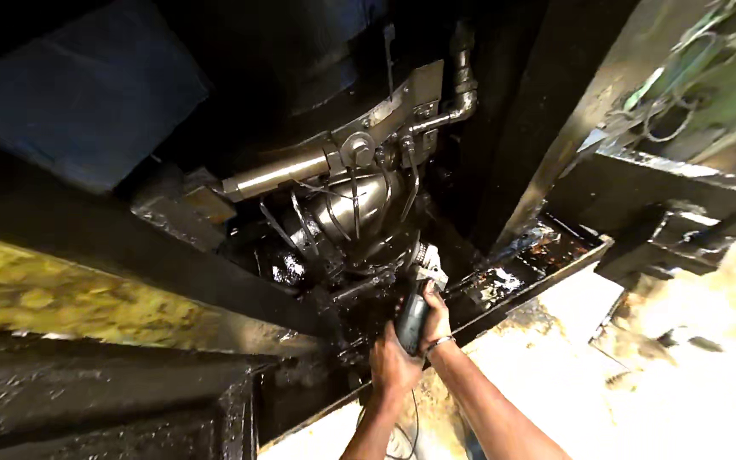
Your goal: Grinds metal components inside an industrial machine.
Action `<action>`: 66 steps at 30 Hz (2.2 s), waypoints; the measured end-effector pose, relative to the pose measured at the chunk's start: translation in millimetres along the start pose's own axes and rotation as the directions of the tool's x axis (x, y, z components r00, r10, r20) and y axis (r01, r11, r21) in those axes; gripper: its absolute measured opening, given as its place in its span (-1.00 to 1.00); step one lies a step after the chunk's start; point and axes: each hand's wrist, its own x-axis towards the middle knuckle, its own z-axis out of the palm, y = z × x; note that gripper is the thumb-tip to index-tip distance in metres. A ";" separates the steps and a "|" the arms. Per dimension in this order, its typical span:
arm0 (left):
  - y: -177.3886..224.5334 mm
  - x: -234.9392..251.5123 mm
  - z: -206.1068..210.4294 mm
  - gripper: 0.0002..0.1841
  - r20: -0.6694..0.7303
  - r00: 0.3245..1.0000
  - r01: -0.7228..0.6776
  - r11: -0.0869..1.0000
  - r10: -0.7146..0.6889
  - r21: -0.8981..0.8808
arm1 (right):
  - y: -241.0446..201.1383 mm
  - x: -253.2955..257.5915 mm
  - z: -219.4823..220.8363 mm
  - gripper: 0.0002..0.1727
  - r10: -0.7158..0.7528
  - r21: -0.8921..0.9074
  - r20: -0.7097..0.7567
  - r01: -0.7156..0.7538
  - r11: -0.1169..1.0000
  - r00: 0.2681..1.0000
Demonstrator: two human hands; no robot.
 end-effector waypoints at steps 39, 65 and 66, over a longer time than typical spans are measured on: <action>-17.2 58.5 78.5 -0.08 0.235 0.963 0.012 0.855 0.130 -0.519 | 3.6 68.1 -84.3 -0.18 0.356 -0.188 0.159 -0.326 0.926 0.921; 29.5 151.3 70.2 0.29 0.205 0.957 -0.109 0.910 0.205 -0.400 | -19.7 169.0 -26.3 -0.18 -0.007 -0.793 0.096 0.081 0.603 0.995; 31.6 154.7 71.7 0.32 0.162 0.969 -0.099 0.896 0.185 -0.432 | -22.0 170.7 -21.9 -0.18 -0.021 -0.780 0.134 0.118 0.614 0.991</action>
